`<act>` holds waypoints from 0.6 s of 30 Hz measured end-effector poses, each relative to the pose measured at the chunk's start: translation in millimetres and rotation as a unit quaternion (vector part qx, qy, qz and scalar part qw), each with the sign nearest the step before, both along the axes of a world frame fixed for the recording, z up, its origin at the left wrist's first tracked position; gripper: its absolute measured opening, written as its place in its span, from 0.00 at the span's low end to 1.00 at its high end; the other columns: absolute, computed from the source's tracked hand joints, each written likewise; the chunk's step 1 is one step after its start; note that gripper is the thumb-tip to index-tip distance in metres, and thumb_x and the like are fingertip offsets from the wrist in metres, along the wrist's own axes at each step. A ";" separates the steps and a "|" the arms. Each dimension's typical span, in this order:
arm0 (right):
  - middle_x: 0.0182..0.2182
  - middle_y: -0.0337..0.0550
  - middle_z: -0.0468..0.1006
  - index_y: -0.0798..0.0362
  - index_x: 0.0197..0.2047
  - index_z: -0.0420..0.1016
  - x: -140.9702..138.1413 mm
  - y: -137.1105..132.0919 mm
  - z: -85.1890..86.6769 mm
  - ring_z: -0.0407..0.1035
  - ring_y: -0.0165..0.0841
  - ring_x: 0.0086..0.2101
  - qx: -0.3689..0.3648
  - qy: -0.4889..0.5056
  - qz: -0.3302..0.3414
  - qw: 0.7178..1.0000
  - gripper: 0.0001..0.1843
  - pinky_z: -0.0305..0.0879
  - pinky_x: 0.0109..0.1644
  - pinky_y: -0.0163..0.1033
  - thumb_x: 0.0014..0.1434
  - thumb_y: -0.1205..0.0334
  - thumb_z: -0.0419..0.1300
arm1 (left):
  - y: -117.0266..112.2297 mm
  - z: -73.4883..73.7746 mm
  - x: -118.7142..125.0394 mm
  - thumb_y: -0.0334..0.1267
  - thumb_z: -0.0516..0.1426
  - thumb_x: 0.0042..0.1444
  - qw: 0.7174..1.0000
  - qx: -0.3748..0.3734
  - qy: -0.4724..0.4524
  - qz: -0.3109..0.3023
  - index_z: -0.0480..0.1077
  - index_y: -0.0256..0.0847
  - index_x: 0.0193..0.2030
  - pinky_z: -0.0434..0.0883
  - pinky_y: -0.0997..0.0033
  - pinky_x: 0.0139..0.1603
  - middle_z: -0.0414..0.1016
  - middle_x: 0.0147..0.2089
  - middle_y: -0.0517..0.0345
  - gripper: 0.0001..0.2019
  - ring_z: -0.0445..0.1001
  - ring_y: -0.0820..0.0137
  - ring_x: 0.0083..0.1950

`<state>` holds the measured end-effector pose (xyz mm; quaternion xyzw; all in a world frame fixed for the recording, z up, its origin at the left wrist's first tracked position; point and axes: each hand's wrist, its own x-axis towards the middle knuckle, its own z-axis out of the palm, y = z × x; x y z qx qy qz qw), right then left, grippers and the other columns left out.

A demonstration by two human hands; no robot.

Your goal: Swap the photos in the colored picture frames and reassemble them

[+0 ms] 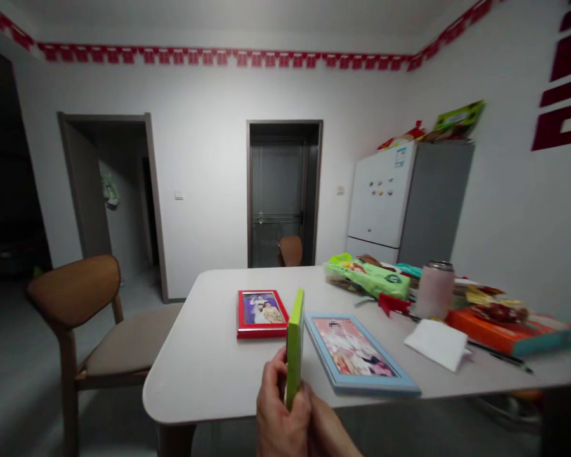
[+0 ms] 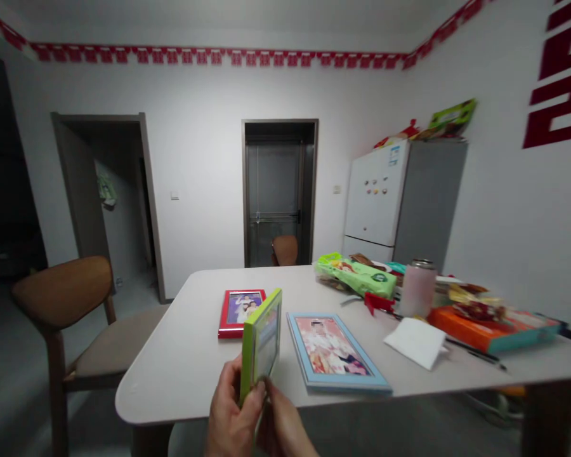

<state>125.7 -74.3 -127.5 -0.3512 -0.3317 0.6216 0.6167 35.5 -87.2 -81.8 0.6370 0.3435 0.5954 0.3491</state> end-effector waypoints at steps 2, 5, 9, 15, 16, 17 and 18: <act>0.23 0.41 0.76 0.56 0.33 0.72 4.6 3.5 5.4 0.70 0.32 0.28 0.011 0.034 -0.023 0.999 0.15 0.65 0.33 0.36 0.47 0.53 0.55 | 4.1 7.5 10.7 0.35 0.53 0.47 0.995 -0.035 -0.086 -0.046 0.58 0.39 0.45 0.66 0.68 0.44 0.69 0.43 0.51 0.16 0.68 0.65 0.44; 0.27 0.40 0.77 0.53 0.39 0.69 56.5 20.4 18.2 0.70 0.33 0.29 0.017 -0.051 -0.109 0.993 0.15 0.66 0.33 0.36 0.46 0.58 0.56 | 21.2 13.2 23.3 0.34 0.56 0.44 0.977 -0.070 -0.173 -0.098 0.54 0.40 0.51 0.64 0.69 0.46 0.68 0.46 0.52 0.25 0.67 0.66 0.47; 0.28 0.41 0.78 0.55 0.45 0.66 153.4 53.4 32.7 0.71 0.32 0.25 -0.077 -0.397 -0.206 0.891 0.18 0.66 0.29 0.35 0.50 0.61 0.48 | 51.4 -1.4 51.6 0.32 0.58 0.41 0.961 -0.139 -0.176 -0.164 0.55 0.37 0.51 0.64 0.71 0.46 0.67 0.49 0.49 0.28 0.67 0.65 0.48; 0.33 0.49 0.77 0.60 0.40 0.72 221.6 82.4 24.2 0.70 0.37 0.34 -0.114 -0.555 -0.245 0.787 0.19 0.63 0.35 0.35 0.43 0.63 0.54 | 75.9 -45.6 97.6 0.27 0.57 0.37 0.963 -0.205 -0.077 -0.157 0.63 0.38 0.44 0.64 0.70 0.45 0.72 0.42 0.52 0.22 0.69 0.64 0.45; 0.35 0.51 0.76 0.61 0.40 0.72 224.6 84.6 19.9 0.70 0.38 0.35 -0.117 -0.578 -0.251 0.768 0.20 0.62 0.37 0.35 0.43 0.63 0.54 | 77.6 -49.8 100.1 0.27 0.58 0.37 0.965 -0.208 -0.065 -0.147 0.64 0.39 0.42 0.63 0.70 0.46 0.72 0.42 0.53 0.21 0.69 0.64 0.45; 0.37 0.53 0.76 0.62 0.41 0.72 226.7 86.6 15.6 0.69 0.39 0.37 -0.120 -0.598 -0.255 0.750 0.22 0.61 0.38 0.36 0.43 0.62 0.54 | 78.9 -52.6 101.2 0.27 0.58 0.36 0.966 -0.211 -0.053 -0.138 0.65 0.40 0.41 0.62 0.70 0.46 0.73 0.41 0.55 0.20 0.68 0.64 0.45; 0.37 0.54 0.75 0.62 0.42 0.71 228.3 88.3 11.6 0.69 0.40 0.38 -0.123 -0.617 -0.256 0.734 0.23 0.61 0.38 0.37 0.43 0.61 0.53 | 79.9 -54.3 101.4 0.27 0.58 0.36 0.967 -0.215 -0.041 -0.130 0.66 0.41 0.39 0.62 0.71 0.47 0.73 0.40 0.57 0.19 0.68 0.64 0.45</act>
